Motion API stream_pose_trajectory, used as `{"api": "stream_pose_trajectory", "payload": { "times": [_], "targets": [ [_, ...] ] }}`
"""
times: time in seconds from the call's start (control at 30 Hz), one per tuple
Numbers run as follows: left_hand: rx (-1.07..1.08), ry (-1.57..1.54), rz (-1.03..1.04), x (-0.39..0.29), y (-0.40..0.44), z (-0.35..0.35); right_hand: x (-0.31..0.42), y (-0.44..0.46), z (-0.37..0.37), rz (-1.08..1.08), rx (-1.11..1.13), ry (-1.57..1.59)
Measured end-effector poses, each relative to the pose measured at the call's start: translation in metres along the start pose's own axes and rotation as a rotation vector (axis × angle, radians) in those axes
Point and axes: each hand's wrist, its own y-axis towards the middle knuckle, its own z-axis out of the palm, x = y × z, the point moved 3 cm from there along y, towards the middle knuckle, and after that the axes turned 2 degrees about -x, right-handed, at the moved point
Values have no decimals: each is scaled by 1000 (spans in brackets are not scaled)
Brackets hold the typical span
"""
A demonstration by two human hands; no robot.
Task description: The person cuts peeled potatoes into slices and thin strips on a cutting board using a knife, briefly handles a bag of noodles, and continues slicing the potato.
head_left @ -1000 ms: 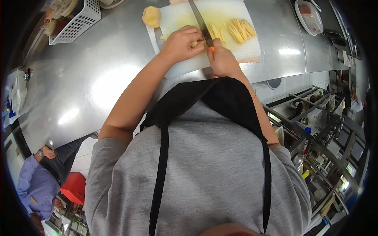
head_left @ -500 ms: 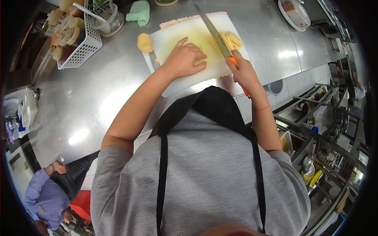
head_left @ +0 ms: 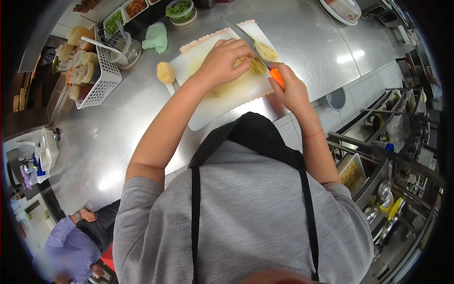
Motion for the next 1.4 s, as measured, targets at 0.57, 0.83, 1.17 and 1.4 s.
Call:
{"api": "stream_pose_trajectory", "payload": {
  "times": [0.57, 0.83, 1.17, 1.4],
  "targets": [
    [76, 148, 134, 21, 26, 5, 19, -19, 10, -54, 82, 35],
    [-174, 196, -88, 17, -51, -96, 6, -39, 20, 358, 391, 734],
    [-200, 222, -441, 19, -139, -29, 7, -18, 19, 287, 217, 757],
    [-154, 278, -362, 6, -128, -33, 5, -14, -2, 361, 374, 820]
  ]
}}
